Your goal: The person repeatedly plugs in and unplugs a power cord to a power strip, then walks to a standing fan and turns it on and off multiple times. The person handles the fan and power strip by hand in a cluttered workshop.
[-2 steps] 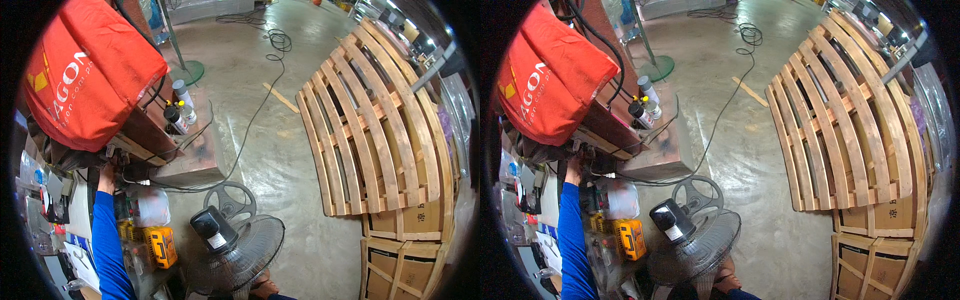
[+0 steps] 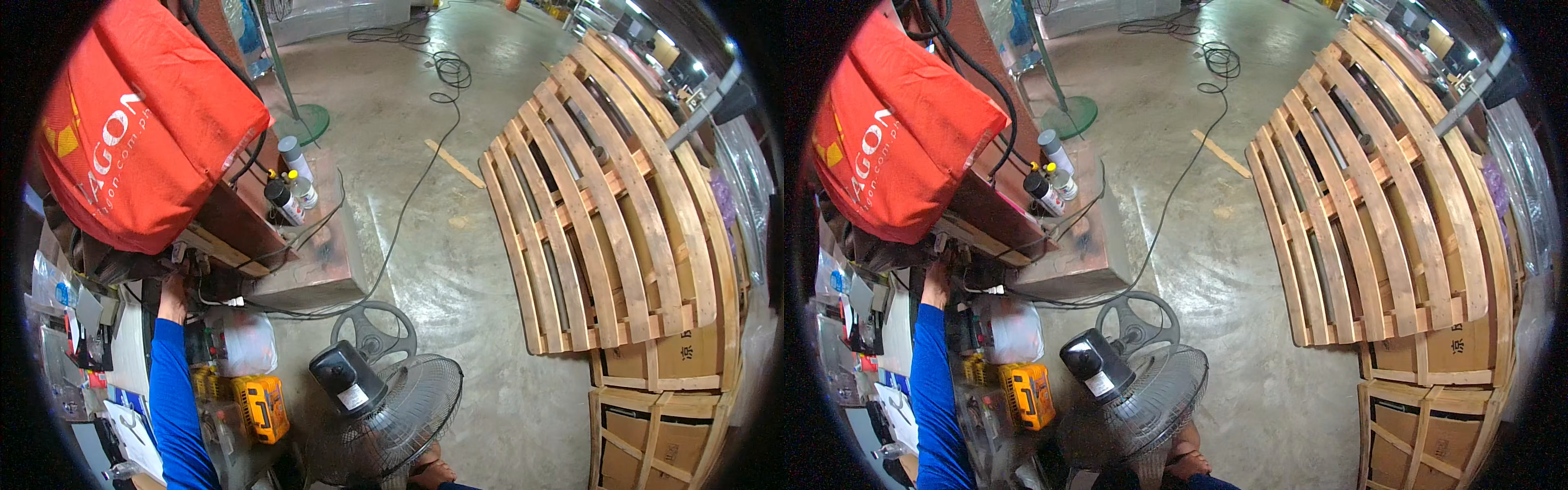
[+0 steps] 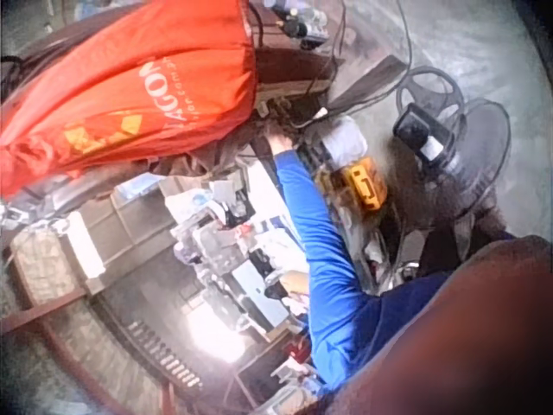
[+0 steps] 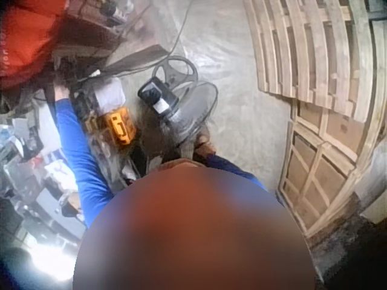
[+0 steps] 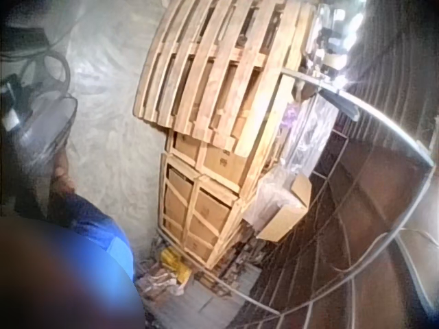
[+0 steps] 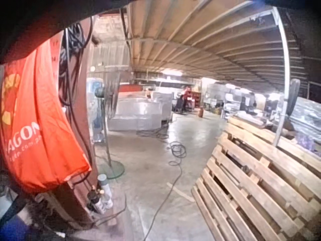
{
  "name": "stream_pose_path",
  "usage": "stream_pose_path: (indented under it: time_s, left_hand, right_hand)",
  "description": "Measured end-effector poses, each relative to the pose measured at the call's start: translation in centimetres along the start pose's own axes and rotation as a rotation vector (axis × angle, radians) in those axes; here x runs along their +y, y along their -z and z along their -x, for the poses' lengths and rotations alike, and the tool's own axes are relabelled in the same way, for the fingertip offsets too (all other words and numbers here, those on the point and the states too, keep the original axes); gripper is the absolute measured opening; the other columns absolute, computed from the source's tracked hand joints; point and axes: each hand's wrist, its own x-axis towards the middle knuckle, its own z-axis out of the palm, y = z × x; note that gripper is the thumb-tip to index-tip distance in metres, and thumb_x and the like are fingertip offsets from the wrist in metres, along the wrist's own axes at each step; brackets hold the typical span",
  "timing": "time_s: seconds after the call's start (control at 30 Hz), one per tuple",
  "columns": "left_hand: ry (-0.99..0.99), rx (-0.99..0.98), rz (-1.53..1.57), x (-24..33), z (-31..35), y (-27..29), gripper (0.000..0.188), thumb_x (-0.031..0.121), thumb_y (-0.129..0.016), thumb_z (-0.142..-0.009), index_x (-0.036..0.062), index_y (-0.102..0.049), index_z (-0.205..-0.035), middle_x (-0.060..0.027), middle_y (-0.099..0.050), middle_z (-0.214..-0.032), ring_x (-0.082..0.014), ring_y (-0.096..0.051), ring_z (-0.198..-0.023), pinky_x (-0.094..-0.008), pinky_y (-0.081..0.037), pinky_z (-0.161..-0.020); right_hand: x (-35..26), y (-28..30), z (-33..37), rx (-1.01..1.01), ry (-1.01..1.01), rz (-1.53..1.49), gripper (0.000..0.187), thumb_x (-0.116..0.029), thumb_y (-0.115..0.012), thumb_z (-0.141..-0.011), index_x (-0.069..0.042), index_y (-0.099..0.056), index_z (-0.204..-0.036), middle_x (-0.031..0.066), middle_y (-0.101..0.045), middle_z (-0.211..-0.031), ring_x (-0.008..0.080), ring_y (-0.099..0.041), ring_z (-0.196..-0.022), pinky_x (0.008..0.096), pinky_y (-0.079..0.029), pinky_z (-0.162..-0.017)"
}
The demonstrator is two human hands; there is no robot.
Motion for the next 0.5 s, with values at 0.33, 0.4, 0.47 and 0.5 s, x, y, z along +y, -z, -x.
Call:
stream_pose_path:
  time_s: [0.33,0.4,0.47,0.5]
  left_hand:
    - [0.041,-0.228,0.282,-1.0,-0.1,0.3,0.026,0.014,-0.057,-0.095,0.0056,-0.06,-0.119,-0.0039,-0.064,-0.113,-0.0162,-0.061,-0.095,-0.0282,-0.049,-0.081]
    - [0.016,-0.263,0.295,-1.1,-0.4,0.5,0.027,0.014,-0.057,-0.095,0.0049,-0.059,-0.12,-0.0038,-0.064,-0.113,-0.0158,-0.06,-0.098,-0.028,-0.048,-0.083]
    - [-0.084,-0.176,0.219,-0.9,-0.3,0.7,0.029,0.015,-0.056,-0.095,0.0042,-0.058,-0.122,-0.0055,-0.064,-0.114,-0.0164,-0.06,-0.103,-0.0285,-0.048,-0.086]
    - [-0.024,-0.167,0.226,-0.8,-0.3,0.8,0.029,0.015,-0.056,-0.096,0.0047,-0.058,-0.122,-0.0057,-0.064,-0.115,-0.0167,-0.06,-0.103,-0.0287,-0.048,-0.087]
  right_hand:
    - [-0.7,-0.5,-0.9,0.02,-0.004,-0.013,0.122,-0.081,-0.069,-0.051,0.0,-0.034,-0.136,0.0193,-0.048,-0.13,0.0342,-0.051,-0.119,0.0467,-0.044,-0.096]
    - [-1.3,-0.2,-1.7,0.022,-0.001,-0.022,0.122,-0.081,-0.069,-0.051,0.0,-0.034,-0.135,0.0192,-0.048,-0.129,0.0339,-0.052,-0.119,0.0466,-0.044,-0.096]
    - [-1.8,0.2,-2.3,0.027,0.0,-0.025,0.123,-0.081,-0.069,-0.05,0.001,-0.035,-0.135,0.0191,-0.048,-0.129,0.0337,-0.052,-0.118,0.0464,-0.045,-0.096]
    - [-2.0,0.4,-2.5,0.029,0.002,-0.025,0.123,-0.081,-0.069,-0.05,0.001,-0.035,-0.135,0.0191,-0.048,-0.129,0.0336,-0.052,-0.118,0.0464,-0.045,-0.096]
